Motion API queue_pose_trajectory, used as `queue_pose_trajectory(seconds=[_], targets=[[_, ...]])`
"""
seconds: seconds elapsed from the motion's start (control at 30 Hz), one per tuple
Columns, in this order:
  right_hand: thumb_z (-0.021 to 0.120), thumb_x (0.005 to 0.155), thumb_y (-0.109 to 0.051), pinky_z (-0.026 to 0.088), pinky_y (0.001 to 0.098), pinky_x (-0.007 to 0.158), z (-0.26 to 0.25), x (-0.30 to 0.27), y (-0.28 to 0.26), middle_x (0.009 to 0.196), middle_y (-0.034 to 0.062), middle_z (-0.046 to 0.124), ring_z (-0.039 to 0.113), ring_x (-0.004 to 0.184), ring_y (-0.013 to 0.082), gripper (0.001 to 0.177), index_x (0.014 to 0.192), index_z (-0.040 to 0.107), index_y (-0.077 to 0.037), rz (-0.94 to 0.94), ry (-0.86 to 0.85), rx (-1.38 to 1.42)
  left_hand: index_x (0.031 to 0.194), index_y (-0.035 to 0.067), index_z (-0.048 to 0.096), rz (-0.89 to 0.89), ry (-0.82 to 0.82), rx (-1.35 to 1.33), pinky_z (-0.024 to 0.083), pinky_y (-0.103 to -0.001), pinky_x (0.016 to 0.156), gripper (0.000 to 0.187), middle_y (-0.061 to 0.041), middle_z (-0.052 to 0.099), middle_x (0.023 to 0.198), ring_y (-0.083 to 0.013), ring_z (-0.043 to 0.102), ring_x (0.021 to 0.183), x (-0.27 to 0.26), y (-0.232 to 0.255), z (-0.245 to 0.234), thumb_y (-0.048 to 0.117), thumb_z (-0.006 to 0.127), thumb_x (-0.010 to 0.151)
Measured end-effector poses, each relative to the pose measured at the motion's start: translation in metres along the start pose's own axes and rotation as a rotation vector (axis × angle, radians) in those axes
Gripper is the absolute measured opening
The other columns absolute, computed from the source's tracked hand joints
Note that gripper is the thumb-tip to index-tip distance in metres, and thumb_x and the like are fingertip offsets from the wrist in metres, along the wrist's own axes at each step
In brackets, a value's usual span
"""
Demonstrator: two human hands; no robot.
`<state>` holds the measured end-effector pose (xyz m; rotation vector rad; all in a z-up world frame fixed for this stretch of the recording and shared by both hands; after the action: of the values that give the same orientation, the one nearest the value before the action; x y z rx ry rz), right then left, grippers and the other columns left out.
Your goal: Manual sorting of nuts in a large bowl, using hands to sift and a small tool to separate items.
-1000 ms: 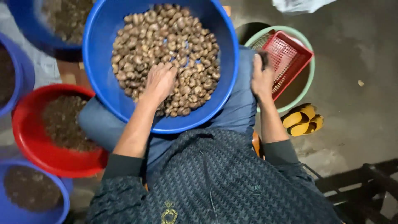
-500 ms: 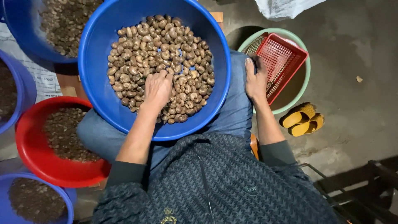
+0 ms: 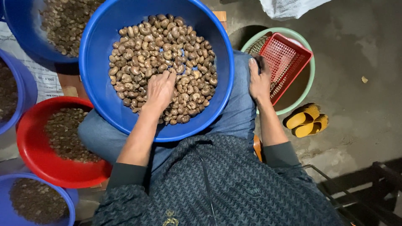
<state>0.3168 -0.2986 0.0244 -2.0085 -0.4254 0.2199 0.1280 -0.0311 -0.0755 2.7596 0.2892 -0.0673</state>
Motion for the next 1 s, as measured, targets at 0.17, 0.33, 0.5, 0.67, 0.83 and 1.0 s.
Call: queue_pose_trajectory(seconds=[0.17, 0.33, 0.5, 0.67, 0.83, 1.0], targets=[[0.054, 0.113, -0.035, 0.046, 0.0546, 0.099, 0.0, 0.0, 0.001, 0.118, 0.0321, 0.066, 0.063, 0.115, 0.0462, 0.043, 0.13, 0.061, 0.004, -0.002, -0.005, 0.005, 0.113, 0.009, 0.063, -0.002, 0.013, 0.02, 0.043, -0.042, 0.074, 0.017, -0.01, 0.06, 0.1, -0.033, 0.069, 0.082, 0.0, -0.002, 0.004, 0.014, 0.058, 0.097], [0.054, 0.113, -0.036, 0.046, 0.0554, 0.1, -0.001, 0.0, 0.0, 0.119, 0.0318, 0.066, 0.063, 0.115, 0.0458, 0.044, 0.13, 0.061, 0.004, 0.003, -0.006, 0.014, 0.101, 0.009, 0.066, 0.025, 0.051, 0.043, 0.043, -0.043, 0.071, 0.01, -0.01, 0.059, 0.096, -0.0328, 0.068, 0.077, 0.002, -0.007, 0.014, 0.013, 0.061, 0.093], [0.055, 0.113, -0.037, 0.046, 0.0558, 0.1, -0.002, 0.0, 0.003, 0.12, 0.0322, 0.066, 0.063, 0.116, 0.0473, 0.045, 0.131, 0.061, 0.004, 0.012, -0.005, 0.01, 0.095, 0.009, 0.066, 0.05, 0.084, 0.073, 0.043, -0.044, 0.069, 0.007, -0.01, 0.057, 0.093, -0.0336, 0.067, 0.074, 0.002, -0.008, 0.018, 0.013, 0.064, 0.09], [0.055, 0.113, -0.037, 0.046, 0.0552, 0.101, -0.001, 0.0, 0.008, 0.121, 0.0308, 0.066, 0.063, 0.117, 0.0447, 0.044, 0.131, 0.061, 0.003, 0.041, -0.002, 0.032, 0.095, 0.011, 0.064, 0.057, 0.09, 0.052, 0.043, -0.044, 0.07, 0.009, -0.008, 0.056, 0.091, -0.0332, 0.067, 0.075, 0.0, -0.011, 0.023, 0.015, 0.064, 0.087], [0.054, 0.113, -0.035, 0.045, 0.0554, 0.103, -0.001, -0.001, 0.002, 0.123, 0.0324, 0.065, 0.062, 0.12, 0.0469, 0.044, 0.133, 0.06, 0.004, 0.034, -0.007, 0.02, 0.096, 0.009, 0.066, 0.001, 0.002, 0.053, 0.044, -0.044, 0.071, 0.011, -0.01, 0.06, 0.096, -0.0331, 0.068, 0.076, 0.002, -0.014, 0.031, 0.017, 0.06, 0.091], [0.054, 0.113, -0.035, 0.045, 0.0555, 0.104, 0.0, 0.0, 0.001, 0.123, 0.0324, 0.065, 0.062, 0.12, 0.0471, 0.044, 0.133, 0.06, 0.004, 0.028, -0.014, 0.014, 0.096, 0.009, 0.065, -0.021, 0.006, 0.091, 0.045, -0.045, 0.071, 0.012, -0.011, 0.06, 0.097, -0.0329, 0.069, 0.075, 0.002, -0.016, 0.032, 0.017, 0.063, 0.088]])
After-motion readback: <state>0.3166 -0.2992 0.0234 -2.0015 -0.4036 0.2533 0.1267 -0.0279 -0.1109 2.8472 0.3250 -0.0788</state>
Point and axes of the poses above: each hand's wrist, its own x-axis towards the middle knuckle, its own z-axis out of the palm, y = z × x, the point moved 9 cm from there along x, towards the middle knuckle
